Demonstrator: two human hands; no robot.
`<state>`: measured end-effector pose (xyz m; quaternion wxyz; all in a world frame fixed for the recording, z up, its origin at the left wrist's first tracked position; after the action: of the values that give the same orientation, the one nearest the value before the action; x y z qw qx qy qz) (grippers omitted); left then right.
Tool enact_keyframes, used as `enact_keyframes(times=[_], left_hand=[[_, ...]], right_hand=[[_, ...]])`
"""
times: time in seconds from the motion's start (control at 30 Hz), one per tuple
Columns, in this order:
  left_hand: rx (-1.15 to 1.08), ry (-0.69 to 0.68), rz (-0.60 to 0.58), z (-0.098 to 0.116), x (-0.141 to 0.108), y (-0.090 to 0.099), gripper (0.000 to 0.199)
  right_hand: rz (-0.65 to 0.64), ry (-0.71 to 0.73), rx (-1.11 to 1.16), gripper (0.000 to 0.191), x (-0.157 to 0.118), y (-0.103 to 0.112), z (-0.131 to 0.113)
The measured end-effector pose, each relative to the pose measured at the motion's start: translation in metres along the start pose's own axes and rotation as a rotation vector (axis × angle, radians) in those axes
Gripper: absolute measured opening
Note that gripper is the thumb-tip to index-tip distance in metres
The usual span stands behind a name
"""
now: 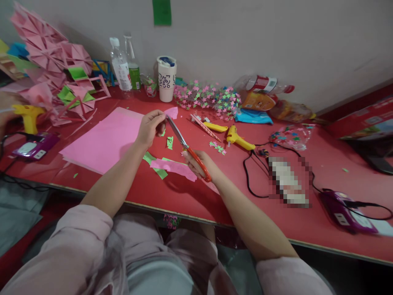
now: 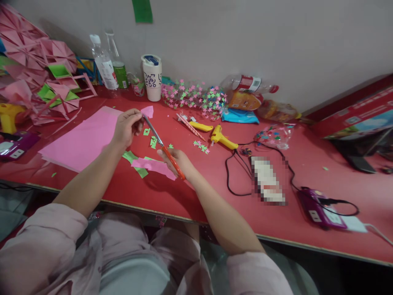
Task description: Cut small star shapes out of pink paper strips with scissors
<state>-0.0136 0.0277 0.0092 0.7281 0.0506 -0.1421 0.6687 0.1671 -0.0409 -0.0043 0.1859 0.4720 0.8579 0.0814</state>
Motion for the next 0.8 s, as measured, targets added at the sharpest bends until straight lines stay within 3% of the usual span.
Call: enact_keyframes(times=[0.43, 0.8], left_hand=[[0.085, -0.063, 0.015, 0.002, 0.001, 0.003, 0.012], [-0.022, -0.056, -0.018, 0.000, -0.003, -0.007, 0.016]], right_hand=[[-0.036, -0.013, 0.094, 0.043, 0.001, -0.003, 0.002], [-0.063, 0.038, 0.148, 0.042, 0.000, -0.003, 0.005]])
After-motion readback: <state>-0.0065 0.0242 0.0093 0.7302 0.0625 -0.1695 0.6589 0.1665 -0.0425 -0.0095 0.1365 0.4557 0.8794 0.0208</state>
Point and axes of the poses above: each hand's wrist, its own x-axis towards the middle knuckle, its own y-axis out of the back of the hand, z = x × y, the point moved 3 cm from there along x, towards the middle knuckle, and after that the axes turned 9 degrees about -z, right-handed, at the moved point
